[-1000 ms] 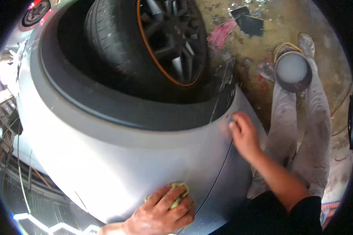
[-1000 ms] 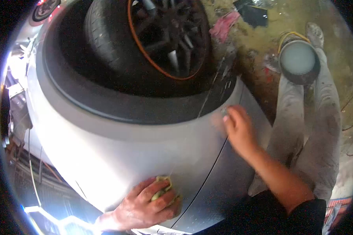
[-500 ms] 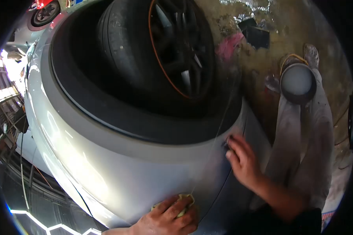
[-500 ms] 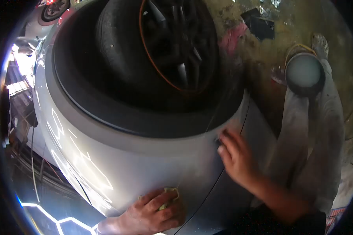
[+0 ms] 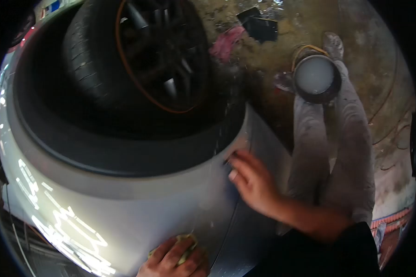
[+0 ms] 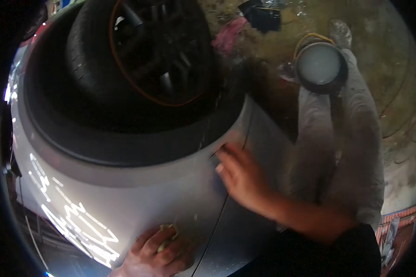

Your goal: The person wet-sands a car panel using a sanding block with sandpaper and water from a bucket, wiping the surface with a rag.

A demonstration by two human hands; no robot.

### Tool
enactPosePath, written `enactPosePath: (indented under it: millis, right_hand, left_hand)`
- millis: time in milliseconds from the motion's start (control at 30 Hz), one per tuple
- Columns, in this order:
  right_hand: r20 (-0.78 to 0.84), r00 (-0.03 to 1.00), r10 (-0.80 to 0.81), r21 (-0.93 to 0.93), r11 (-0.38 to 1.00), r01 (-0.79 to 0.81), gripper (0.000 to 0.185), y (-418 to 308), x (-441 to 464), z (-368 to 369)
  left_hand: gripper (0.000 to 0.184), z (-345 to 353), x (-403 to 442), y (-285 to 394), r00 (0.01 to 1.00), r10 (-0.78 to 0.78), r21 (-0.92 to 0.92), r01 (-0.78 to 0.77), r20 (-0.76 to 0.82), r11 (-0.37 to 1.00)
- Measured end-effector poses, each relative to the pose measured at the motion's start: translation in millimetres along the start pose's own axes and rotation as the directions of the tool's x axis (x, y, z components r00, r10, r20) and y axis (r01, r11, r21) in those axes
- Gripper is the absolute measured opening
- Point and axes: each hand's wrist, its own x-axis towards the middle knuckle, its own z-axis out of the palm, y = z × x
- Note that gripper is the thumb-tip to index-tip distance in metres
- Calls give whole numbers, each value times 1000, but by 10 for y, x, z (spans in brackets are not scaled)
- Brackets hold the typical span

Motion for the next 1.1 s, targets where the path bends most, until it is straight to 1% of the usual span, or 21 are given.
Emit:
enactPosePath:
  millis: [33, 67, 167, 200, 233, 300, 333, 433, 467, 500, 567, 600, 633, 700, 767, 833, 867, 900, 1000, 1033, 1100]
  right_hand:
    - [35, 997, -62, -133, 989, 67, 31, -196, -10, -81]
    - [17, 995, -95, -127, 987, 96, 30, -21, 46, -56]
    - [-61, 985, 159, -38, 986, -162, 31, 378, 283, -26]
    - [6, 976, 218, -89, 972, -216, 32, 321, 235, -44]
    - [7, 986, 165, 0, 986, -165, 32, 126, 131, -59]
    - [7, 1000, -24, -190, 981, 25, 32, -65, 35, -14]
    - [4, 998, -56, -192, 980, 56, 31, 24, 85, -18]
    - [-80, 993, 82, -104, 991, -90, 31, 378, 293, 10]
    - [24, 969, 244, -77, 967, -242, 30, 235, 215, -44]
    - [78, 984, 162, -92, 984, -155, 31, 37, 145, -90]
    - [12, 1000, -15, -159, 987, 17, 32, -164, 44, -29]
    - [25, 1000, 0, -113, 994, 3, 31, -34, 65, -34]
    - [25, 989, 145, 46, 988, -146, 29, 106, 109, -25]
    - [-56, 984, 171, -45, 984, -174, 28, 294, 300, -51]
    - [54, 975, 217, -19, 976, -216, 32, 57, 151, -41]
    - [15, 1000, 7, -107, 994, -6, 36, -161, 43, -17]
    - [30, 999, -43, -146, 988, 47, 40, 28, 54, -13]
    - [-32, 999, 24, -86, 996, -26, 38, 269, 89, 26]
    - [-42, 977, 207, -98, 973, -210, 32, 340, 219, -2]
    - [-8, 990, 143, -53, 988, -143, 31, 129, 113, -19]
    - [27, 999, -28, -116, 993, 31, 33, -298, 48, -73]
  left_hand:
    - [25, 42, 16, -25, 1000, 3, 23, -2, -25, 1000]
    - [26, 154, 1, -24, 995, -15, 46, 19, -98, 999]
    - [26, -65, -13, -86, 999, -10, -181, 18, 44, 983]
    - [28, -90, -10, -85, 998, -2, -163, 11, 56, 986]
    - [29, -87, 5, -87, 999, -5, -162, 13, 51, 987]
    - [29, 35, 28, -114, 999, -11, -161, 16, 32, 987]
    - [29, 43, 17, -140, 1000, 11, -162, -6, 27, 987]
    - [28, 38, -24, -119, 1000, 5, -165, -1, 26, 986]
    - [28, 43, -20, -108, 1000, 5, -160, -1, 27, 987]
    - [27, 53, -21, -97, 1000, 7, -154, -3, 21, 988]
    - [27, 119, 9, -139, 1000, 7, -144, -7, -2, 990]
    - [27, 124, -5, -135, 1000, 8, -141, -9, -4, 990]
    - [26, 106, -5, -128, 1000, 7, -147, -7, -1, 989]
    - [26, 52, -20, -112, 1000, 9, -152, -7, 8, 988]
    - [26, 97, -18, -119, 1000, 17, -137, -19, -9, 990]
    - [26, 179, 39, -160, 998, 21, -108, -27, -56, 994]
    - [26, 211, 55, -169, 997, 26, -96, -32, -68, 995]
    - [26, 239, 92, -156, 992, 44, -58, -51, -117, 997]
    - [27, 121, 32, -91, 999, 12, -102, -15, -29, 995]
    - [27, 147, 19, -109, 1000, 21, -118, -23, -18, 993]
    - [28, 182, 50, -156, 999, 29, -142, -30, -14, 989]
